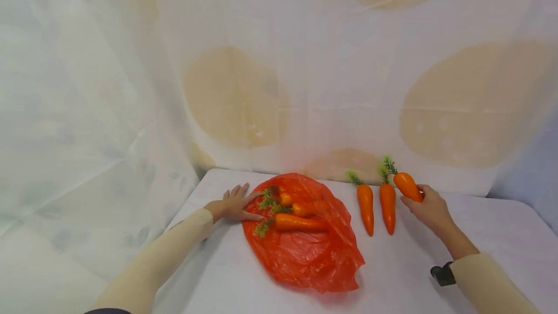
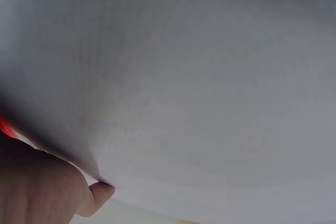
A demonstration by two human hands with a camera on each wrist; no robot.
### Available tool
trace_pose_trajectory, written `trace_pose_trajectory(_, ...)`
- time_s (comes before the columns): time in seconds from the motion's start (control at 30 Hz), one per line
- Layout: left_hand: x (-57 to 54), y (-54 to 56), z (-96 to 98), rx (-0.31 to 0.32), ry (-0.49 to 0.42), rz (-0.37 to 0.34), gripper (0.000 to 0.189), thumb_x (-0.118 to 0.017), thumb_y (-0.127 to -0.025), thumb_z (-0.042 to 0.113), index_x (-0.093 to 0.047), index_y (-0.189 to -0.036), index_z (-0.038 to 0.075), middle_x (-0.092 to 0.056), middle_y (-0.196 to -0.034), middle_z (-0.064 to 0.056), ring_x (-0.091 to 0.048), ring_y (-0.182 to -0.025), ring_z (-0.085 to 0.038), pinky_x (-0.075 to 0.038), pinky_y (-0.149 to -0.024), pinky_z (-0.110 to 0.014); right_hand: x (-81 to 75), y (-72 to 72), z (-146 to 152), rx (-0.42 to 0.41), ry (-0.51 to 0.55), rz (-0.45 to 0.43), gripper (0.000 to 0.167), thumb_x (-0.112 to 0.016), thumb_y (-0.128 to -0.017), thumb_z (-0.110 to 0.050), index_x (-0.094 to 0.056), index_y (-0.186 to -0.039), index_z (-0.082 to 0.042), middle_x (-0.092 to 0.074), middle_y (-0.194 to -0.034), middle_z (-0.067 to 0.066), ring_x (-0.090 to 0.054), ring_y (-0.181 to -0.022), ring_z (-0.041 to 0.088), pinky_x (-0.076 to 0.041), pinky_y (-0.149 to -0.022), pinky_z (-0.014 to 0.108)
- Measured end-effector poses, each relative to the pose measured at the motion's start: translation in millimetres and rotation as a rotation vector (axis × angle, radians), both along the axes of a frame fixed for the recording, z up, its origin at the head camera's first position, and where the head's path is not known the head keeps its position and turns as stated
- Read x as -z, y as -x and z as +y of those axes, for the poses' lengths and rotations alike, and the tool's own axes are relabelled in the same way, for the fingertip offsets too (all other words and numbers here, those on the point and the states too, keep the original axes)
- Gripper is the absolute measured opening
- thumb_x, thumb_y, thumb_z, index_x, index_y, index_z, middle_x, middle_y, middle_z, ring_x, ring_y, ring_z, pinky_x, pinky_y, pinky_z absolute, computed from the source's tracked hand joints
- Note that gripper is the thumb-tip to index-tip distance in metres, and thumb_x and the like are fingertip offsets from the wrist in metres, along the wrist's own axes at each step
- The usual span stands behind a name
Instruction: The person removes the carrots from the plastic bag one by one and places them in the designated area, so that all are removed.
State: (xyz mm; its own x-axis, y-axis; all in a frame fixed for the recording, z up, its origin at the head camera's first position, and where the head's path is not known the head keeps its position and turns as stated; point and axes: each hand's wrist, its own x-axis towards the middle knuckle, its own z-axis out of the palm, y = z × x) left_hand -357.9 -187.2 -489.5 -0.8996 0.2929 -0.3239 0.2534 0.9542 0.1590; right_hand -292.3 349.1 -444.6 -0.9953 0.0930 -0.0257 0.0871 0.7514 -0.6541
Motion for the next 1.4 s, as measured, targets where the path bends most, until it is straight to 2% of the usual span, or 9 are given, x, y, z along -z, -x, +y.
trace_pose_trajectory(0.33,2.5,1.1,0.4,0.008,0.004,0.0,0.097,-0.051,-0.075,0.086,-0.018,-0.156,0.044,0.001,-0.168,-0.01,0.0,-0.153,-0.039,-0.005,-0.12,-0.063,6.9,5.6,12,0.094,0.018,-0.077,0.087,-0.055,-0.098,-0.047,-0.02,-0.143,0.02,-0.053,-0.113,0.035,-0.062,-0.081,0.027,-0.057,-0.065,0.031)
trace_pose_trajectory(0.53,-1.3,3.2,0.4,0.003,0.0,-0.011,0.097,-0.052,-0.077,0.084,-0.016,-0.157,0.044,0.002,-0.168,-0.01,0.0,-0.153,-0.04,-0.004,-0.12,-0.064,12.3,12.4,10,0.148,0.039,-0.085,0.088,-0.054,-0.098,-0.043,-0.014,-0.145,0.02,-0.054,-0.114,0.036,-0.063,-0.08,0.028,-0.056,-0.064,0.031)
trace_pose_trajectory(0.7,-4.2,0.8,0.8,0.015,0.007,-0.017,0.097,-0.052,-0.077,0.085,-0.016,-0.157,0.042,0.002,-0.168,-0.012,-0.001,-0.153,-0.041,-0.006,-0.12,-0.064,18.2,13.5,13,0.194,0.053,-0.141,0.089,-0.054,-0.098,-0.043,-0.011,-0.146,0.019,-0.052,-0.116,0.035,-0.062,-0.085,0.031,-0.056,-0.064,0.03)
trace_pose_trajectory(0.83,-5.2,-0.7,1.3,0.015,0.013,-0.011,0.096,-0.051,-0.078,0.084,-0.016,-0.157,0.043,0.001,-0.168,-0.011,-0.001,-0.153,-0.04,-0.006,-0.12,-0.064,20.7,13.2,15,0.199,0.013,-0.185,0.091,-0.052,-0.097,-0.047,-0.014,-0.145,0.02,-0.04,-0.128,0.041,-0.053,-0.101,0.044,-0.055,-0.078,0.046)
trace_pose_trajectory(0.93,-6.1,-0.8,1.7,0.011,0.009,-0.007,0.096,-0.052,-0.078,0.083,-0.017,-0.157,0.042,0.001,-0.168,-0.011,-0.001,-0.153,-0.04,-0.005,-0.12,-0.063,21.2,14.0,16,0.182,-0.03,-0.213,0.093,-0.049,-0.096,-0.052,-0.018,-0.142,0.023,-0.033,-0.133,0.045,-0.044,-0.11,0.053,-0.049,-0.089,0.059)
trace_pose_trajectory(1.03,-7.0,-0.1,1.5,0.017,0.006,-0.004,0.096,-0.052,-0.078,0.083,-0.017,-0.157,0.042,0.001,-0.167,-0.012,-0.001,-0.153,-0.041,-0.005,-0.12,-0.064,21.3,16.3,16,0.175,-0.041,-0.245,0.092,-0.049,-0.096,-0.051,-0.02,-0.14,0.025,-0.033,-0.133,0.045,-0.043,-0.113,0.054,-0.046,-0.095,0.061)
trace_pose_trajectory(1.17,-5.6,0.6,1.2,0.028,0.006,0.002,0.097,-0.051,-0.077,0.085,-0.017,-0.157,0.041,0.001,-0.167,-0.012,-0.002,-0.152,-0.041,-0.006,-0.12,-0.064,21.8,17.7,16,0.169,-0.052,-0.256,0.083,-0.051,-0.095,-0.043,-0.028,-0.135,0.025,-0.042,-0.124,0.042,-0.048,-0.103,0.049,-0.049,-0.088,0.056)
trace_pose_trajectory(1.3,-4.5,-0.8,0.8,0.022,0.016,0.014,0.096,-0.051,-0.077,0.085,-0.018,-0.157,0.042,0.0,-0.167,-0.012,-0.002,-0.152,-0.04,-0.007,-0.12,-0.063,23.2,17.8,14,0.163,-0.068,-0.233,0.077,-0.047,-0.096,-0.044,-0.036,-0.127,0.026,-0.05,-0.108,0.037,-0.05,-0.091,0.042,-0.047,-0.075,0.045)
trace_pose_trajectory(1.4,-5.8,-2.9,2.0,0.012,0.007,0.004,0.095,-0.053,-0.078,0.083,-0.019,-0.156,0.042,-0.001,-0.167,-0.012,-0.003,-0.152,-0.041,-0.007,-0.12,-0.063,23.3,16.4,13,0.165,-0.062,-0.237,0.074,-0.044,-0.096,-0.044,-0.037,-0.121,0.026,-0.051,-0.099,0.032,-0.05,-0.087,0.039,-0.045,-0.073,0.042)
